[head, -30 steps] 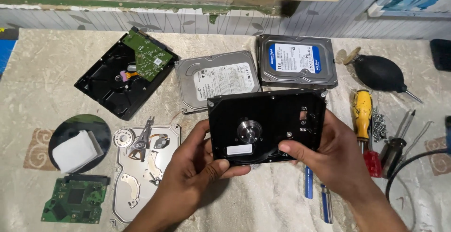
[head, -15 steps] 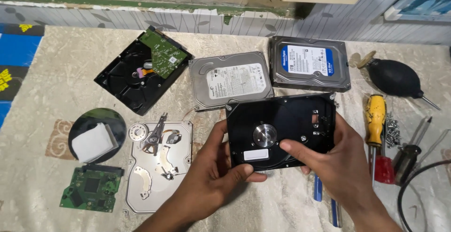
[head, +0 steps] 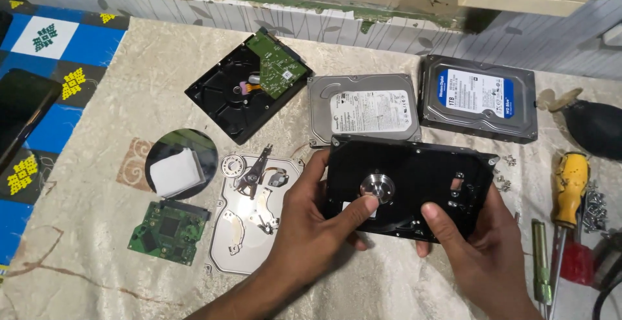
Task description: The person is performing maintenance on hard drives, including inspecting a PCB with a small tool and cleaning the internal platter area with a cloth and a sponge.
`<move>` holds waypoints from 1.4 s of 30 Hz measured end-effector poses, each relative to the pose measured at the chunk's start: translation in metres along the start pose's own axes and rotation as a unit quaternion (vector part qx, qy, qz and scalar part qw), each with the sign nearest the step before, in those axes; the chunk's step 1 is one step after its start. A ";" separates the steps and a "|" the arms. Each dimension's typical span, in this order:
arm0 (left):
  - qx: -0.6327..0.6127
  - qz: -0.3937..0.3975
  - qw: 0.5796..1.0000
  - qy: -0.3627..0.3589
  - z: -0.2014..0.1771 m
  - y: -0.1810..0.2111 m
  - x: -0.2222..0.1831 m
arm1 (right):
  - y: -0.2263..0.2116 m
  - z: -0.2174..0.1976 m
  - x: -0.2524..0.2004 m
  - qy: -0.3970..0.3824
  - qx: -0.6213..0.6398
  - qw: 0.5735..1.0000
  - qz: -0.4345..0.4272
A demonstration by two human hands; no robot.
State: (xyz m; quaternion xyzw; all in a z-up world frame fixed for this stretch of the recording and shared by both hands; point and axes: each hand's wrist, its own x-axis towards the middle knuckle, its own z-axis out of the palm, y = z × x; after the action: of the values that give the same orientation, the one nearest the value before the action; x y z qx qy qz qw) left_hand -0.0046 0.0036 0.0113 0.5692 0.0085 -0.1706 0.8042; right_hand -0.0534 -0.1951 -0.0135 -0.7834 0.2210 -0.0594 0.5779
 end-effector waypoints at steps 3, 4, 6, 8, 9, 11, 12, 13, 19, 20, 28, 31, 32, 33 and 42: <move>-0.002 -0.011 1.000 -0.004 -0.001 -0.001 0.001 | 0.000 -0.001 0.001 0.011 -0.008 1.000 0.011; -0.002 -0.011 1.000 -0.003 -0.001 0.001 0.001 | 0.000 -0.001 0.001 0.010 -0.008 1.000 0.011; -0.001 -0.021 1.000 0.001 -0.001 0.004 0.001 | 0.001 -0.001 0.001 0.023 -0.040 0.999 0.009; 0.005 -0.020 1.000 0.002 -0.001 0.004 0.000 | -0.007 0.004 -0.003 0.023 -0.024 0.999 0.011; 0.009 -0.021 1.000 -0.001 -0.001 0.004 0.000 | -0.011 0.005 -0.005 0.026 -0.009 0.999 0.015; 0.021 -0.019 1.000 0.000 -0.001 0.004 -0.001 | -0.012 0.007 -0.005 0.041 -0.010 0.999 0.025; 0.033 -0.016 0.999 0.001 0.000 0.004 -0.002 | -0.013 0.008 -0.005 0.057 -0.009 0.998 0.035; 0.032 -0.017 0.999 -0.002 0.000 0.002 -0.001 | -0.012 0.007 -0.004 0.060 -0.010 0.998 0.036; 0.011 -0.025 0.999 -0.021 0.000 0.003 0.002 | -0.004 0.004 -0.004 0.066 -0.011 0.997 0.032; 0.011 -0.032 0.999 -0.012 0.001 0.004 0.002 | -0.002 0.003 -0.003 0.050 -0.012 0.999 0.013; -0.068 -0.078 0.995 0.002 0.002 0.002 0.003 | -0.016 0.007 -0.006 -0.043 0.061 0.997 -0.033; -0.062 -0.007 0.998 -0.023 -0.001 -0.002 0.003 | -0.021 0.006 -0.005 -0.054 0.072 0.995 -0.030; -0.040 0.000 0.999 -0.017 -0.001 -0.002 0.003 | -0.022 0.007 -0.006 -0.046 0.074 0.996 -0.013; -0.018 0.008 1.000 -0.012 -0.001 -0.001 0.004 | -0.023 0.008 -0.006 -0.039 0.076 0.996 0.003; -0.033 -0.019 0.999 -0.007 -0.002 0.003 -0.001 | -0.022 0.003 -0.006 -0.004 0.048 0.998 0.048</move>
State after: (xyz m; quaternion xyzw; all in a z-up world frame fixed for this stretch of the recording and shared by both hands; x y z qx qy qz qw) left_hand -0.0039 0.0062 0.0138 0.5411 0.0187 -0.1895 0.8191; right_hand -0.0520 -0.1844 0.0066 -0.7433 0.2526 -0.0393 0.6182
